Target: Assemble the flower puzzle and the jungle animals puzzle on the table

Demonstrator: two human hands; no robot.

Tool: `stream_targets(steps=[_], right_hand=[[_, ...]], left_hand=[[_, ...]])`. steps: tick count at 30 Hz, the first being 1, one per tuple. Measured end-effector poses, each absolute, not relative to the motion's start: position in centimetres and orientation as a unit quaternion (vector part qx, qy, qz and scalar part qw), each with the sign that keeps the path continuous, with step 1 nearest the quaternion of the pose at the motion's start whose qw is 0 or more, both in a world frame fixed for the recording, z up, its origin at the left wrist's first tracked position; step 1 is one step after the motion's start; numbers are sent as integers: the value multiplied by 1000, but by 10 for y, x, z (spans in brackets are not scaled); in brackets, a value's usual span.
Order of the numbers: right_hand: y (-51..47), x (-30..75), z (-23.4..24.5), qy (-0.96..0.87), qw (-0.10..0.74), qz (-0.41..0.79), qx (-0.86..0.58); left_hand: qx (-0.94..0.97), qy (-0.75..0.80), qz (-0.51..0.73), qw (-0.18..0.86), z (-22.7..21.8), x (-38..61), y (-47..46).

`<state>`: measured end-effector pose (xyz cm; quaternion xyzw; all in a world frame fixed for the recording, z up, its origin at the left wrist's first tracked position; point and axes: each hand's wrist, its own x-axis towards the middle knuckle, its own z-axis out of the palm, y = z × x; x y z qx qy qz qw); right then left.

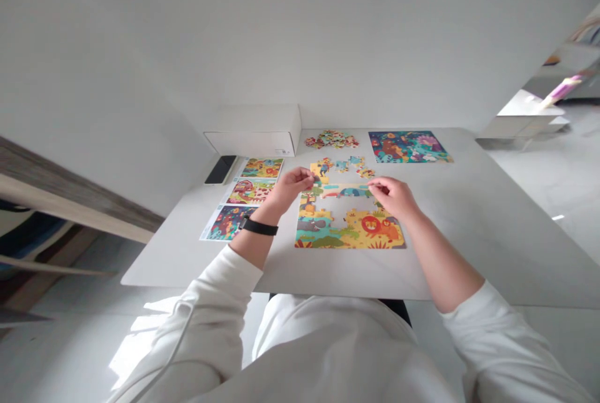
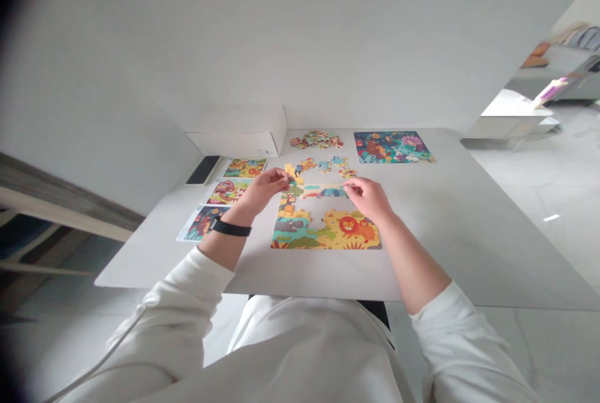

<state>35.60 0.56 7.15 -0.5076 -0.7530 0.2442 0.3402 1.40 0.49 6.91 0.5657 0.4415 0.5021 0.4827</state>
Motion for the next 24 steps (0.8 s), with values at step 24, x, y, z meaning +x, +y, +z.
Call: stream_targets(steps=[24], right_hand=[[-22,285,35,-671,368,455,-455]], left_hand=[[574,424,462,527,30,61,-35]])
